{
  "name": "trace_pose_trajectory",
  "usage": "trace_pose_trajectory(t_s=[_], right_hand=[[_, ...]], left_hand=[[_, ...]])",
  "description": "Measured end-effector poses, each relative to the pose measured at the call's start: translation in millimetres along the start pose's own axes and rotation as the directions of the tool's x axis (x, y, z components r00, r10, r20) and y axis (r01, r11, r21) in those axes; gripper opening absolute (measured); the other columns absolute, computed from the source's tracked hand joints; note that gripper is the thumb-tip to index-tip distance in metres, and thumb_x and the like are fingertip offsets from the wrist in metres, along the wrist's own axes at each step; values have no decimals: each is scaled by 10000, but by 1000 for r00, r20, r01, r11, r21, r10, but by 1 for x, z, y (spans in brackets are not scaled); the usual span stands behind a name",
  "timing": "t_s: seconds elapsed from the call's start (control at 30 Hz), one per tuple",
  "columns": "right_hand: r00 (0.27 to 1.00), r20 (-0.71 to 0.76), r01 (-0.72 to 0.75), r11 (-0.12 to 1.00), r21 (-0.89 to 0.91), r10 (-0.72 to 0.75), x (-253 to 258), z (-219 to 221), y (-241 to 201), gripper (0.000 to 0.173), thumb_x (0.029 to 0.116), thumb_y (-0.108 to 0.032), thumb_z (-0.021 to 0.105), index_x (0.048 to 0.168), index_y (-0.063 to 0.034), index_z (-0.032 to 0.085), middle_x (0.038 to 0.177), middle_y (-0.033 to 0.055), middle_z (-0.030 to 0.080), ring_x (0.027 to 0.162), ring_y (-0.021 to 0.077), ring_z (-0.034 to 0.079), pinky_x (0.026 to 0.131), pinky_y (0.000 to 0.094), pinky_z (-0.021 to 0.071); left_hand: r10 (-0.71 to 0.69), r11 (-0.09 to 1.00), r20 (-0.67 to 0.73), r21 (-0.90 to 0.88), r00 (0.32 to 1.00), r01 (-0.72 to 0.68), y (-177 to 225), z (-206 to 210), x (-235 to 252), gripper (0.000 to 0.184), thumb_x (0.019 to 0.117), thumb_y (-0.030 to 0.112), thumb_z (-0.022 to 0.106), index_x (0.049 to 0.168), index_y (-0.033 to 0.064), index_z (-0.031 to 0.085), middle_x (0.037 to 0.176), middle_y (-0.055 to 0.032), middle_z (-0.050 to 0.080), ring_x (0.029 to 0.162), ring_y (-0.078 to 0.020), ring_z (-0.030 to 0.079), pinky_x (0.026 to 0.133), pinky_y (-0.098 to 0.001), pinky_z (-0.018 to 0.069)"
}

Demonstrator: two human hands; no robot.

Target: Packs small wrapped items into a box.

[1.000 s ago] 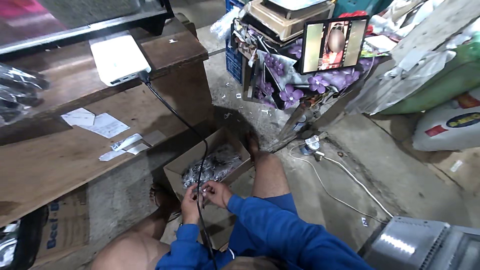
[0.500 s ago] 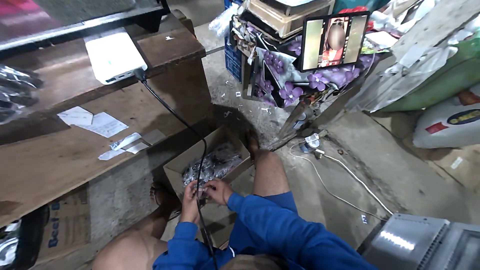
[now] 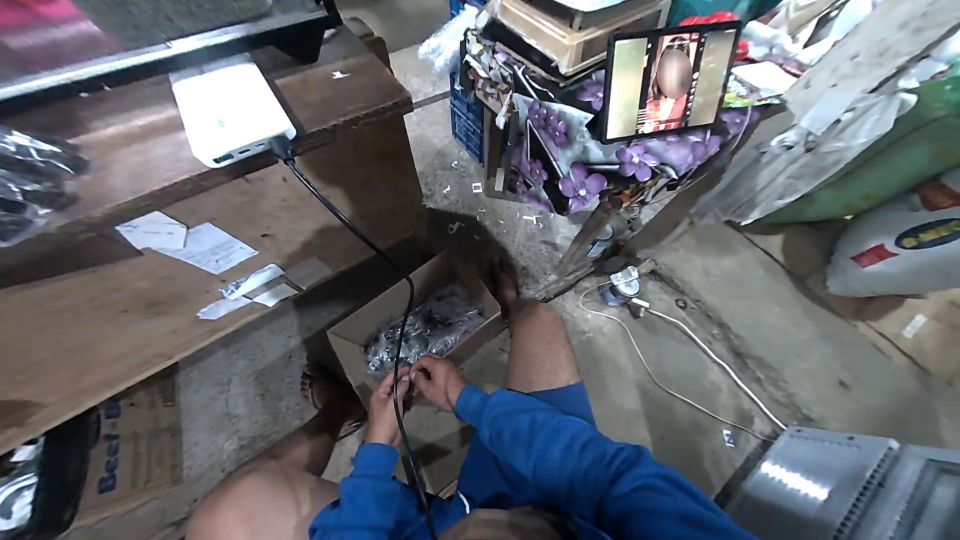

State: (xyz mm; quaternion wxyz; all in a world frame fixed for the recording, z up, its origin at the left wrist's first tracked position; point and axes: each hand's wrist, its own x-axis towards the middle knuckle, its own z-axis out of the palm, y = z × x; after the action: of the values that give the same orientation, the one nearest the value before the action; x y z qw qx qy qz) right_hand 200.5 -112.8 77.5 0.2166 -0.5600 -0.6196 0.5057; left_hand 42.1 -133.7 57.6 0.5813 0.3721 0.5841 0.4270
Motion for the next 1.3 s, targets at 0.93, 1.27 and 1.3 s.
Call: trace_pose_trajectory(t_s=[0.93,1.27,1.3], right_hand=[[912,-362,-96,958,270,193,7,-40,-14,313,1084,-232,477,1227,2,629,1124,185,663,987,255,663,909,426,549],[988,-63,-95,873,479,142,3,-26,-9,459,1079,-373,518,1383,-30,534,1197,158,671,959,233,696,855,422,592],[992,-64,-71,904,421,108,3,-23,-8,437,1063,-350,557,1354,-25,571,1193,163,675,981,231,698,882,420,592]], left_hand=[[-91,983,116,169,989,70,9,15,-6,253,1026,123,468,938,25,684,782,-47,638,591,-117,543,537,-260,469],[-157,987,114,-19,981,160,6,7,-7,238,1075,123,478,1188,-15,635,914,-140,702,640,-162,629,515,-266,504],[-166,985,105,-21,981,169,7,7,-7,238,1074,127,489,1197,-10,639,908,-141,701,640,-164,628,513,-267,500]])
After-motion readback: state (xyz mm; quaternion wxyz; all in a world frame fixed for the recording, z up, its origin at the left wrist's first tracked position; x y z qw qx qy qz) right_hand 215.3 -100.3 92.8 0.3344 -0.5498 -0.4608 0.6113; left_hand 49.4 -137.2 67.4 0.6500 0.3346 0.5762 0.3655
